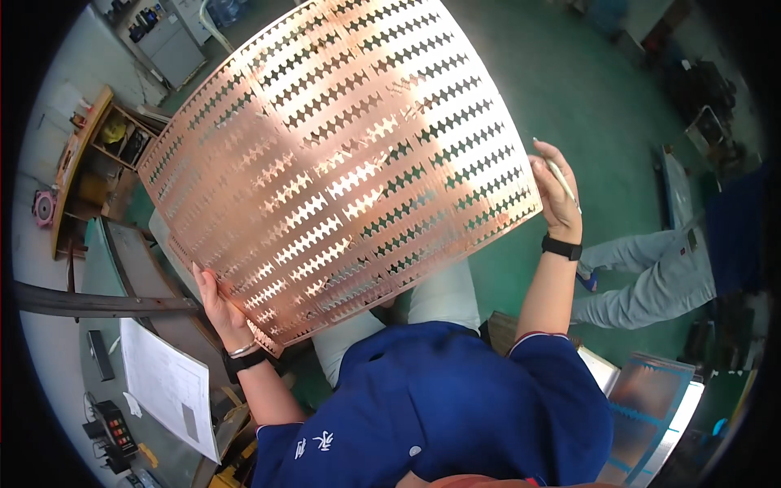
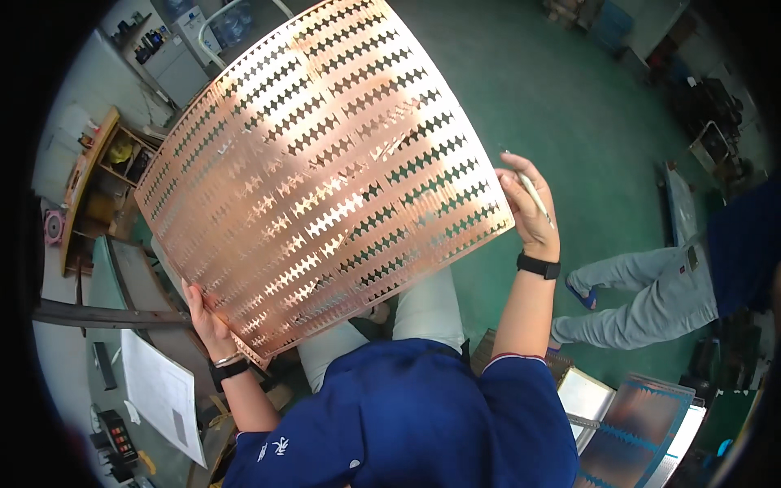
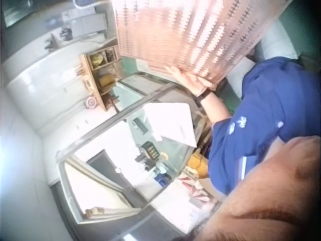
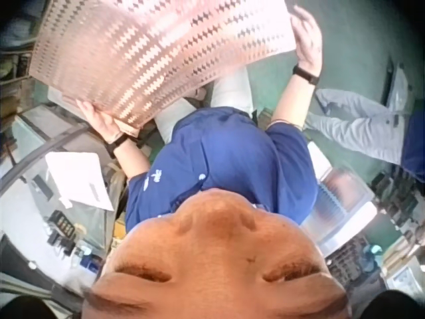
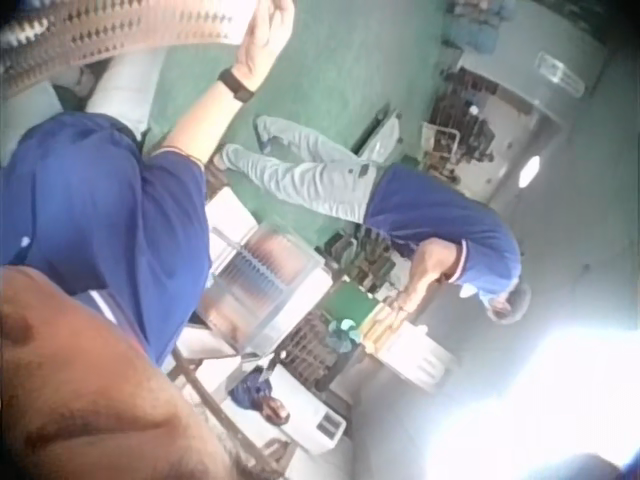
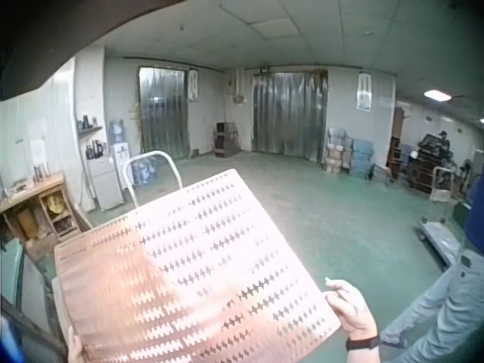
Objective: The recorder is inspecting large perforated copper-colored sheets and using a marker to label or sign the edge of one.
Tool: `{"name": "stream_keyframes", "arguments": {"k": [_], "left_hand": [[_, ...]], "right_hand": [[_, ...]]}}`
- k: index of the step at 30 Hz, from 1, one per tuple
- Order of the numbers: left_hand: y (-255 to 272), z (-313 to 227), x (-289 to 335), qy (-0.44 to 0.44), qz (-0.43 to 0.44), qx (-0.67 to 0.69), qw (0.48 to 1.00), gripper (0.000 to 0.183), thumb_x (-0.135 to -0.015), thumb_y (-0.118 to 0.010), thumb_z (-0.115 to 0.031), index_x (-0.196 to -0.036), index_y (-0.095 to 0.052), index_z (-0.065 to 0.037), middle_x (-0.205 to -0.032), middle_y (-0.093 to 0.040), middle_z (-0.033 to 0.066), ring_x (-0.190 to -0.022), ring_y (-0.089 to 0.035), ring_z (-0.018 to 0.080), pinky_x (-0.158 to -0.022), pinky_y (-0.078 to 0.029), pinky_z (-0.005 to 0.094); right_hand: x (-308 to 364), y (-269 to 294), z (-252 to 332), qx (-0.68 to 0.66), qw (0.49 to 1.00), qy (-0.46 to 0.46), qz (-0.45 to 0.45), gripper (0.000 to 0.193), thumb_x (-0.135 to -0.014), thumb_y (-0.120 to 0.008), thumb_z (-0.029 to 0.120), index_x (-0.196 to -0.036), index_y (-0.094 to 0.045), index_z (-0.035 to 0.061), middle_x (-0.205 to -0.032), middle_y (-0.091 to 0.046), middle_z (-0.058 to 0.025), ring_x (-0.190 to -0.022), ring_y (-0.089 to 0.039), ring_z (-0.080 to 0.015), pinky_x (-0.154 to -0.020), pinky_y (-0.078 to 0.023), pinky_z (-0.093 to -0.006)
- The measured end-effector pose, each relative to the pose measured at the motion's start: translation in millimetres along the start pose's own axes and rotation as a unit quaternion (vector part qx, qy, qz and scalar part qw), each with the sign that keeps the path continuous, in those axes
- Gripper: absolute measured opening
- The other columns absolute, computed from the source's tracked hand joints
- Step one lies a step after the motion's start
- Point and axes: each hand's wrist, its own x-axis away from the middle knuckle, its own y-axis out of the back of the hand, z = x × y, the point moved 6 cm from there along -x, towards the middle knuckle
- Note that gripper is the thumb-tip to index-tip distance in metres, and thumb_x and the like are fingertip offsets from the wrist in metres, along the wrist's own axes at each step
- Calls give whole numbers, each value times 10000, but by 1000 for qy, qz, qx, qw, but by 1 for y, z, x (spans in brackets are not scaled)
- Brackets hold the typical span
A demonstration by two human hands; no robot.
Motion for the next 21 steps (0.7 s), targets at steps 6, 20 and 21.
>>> {"name": "stream_keyframes", "arguments": {"k": [6, 20, 21], "left_hand": [[-7, -10, 5, -32, -6, -1, 999, 407, -952, -420, -165, -1341, -340, -74, -1254, -493, 67, -1117, -496, 184, -935, -421, 323], [-20, -25, 18, -63, -20, 22, 998, 394, -920, -464, -111, -1303, -396, -50, -1235, -518, 77, -1121, -496, 186, -964, -385, 315], [-23, -25, 19, -53, -1, 39, 998, 386, -924, -461, -113, -1300, -399, -49, -1236, -518, 79, -1113, -505, 185, -952, -398, 315]], "right_hand": [[0, -6, 0, 18, 1000, 4, -8, 338, -831, -607, 83, -1144, -500, 12, -914, -628, -81, -764, -595, -106, -637, -470, -205], [-2, 14, -29, 93, 994, -14, -50, 409, -835, -630, 149, -1179, -465, 0, -847, -597, -47, -651, -509, -58, -517, -399, -173], [1, 9, -30, 87, 994, -20, -63, 424, -842, -624, 165, -1194, -457, -1, -818, -582, -31, -615, -487, -57, -483, -366, -163]]}}
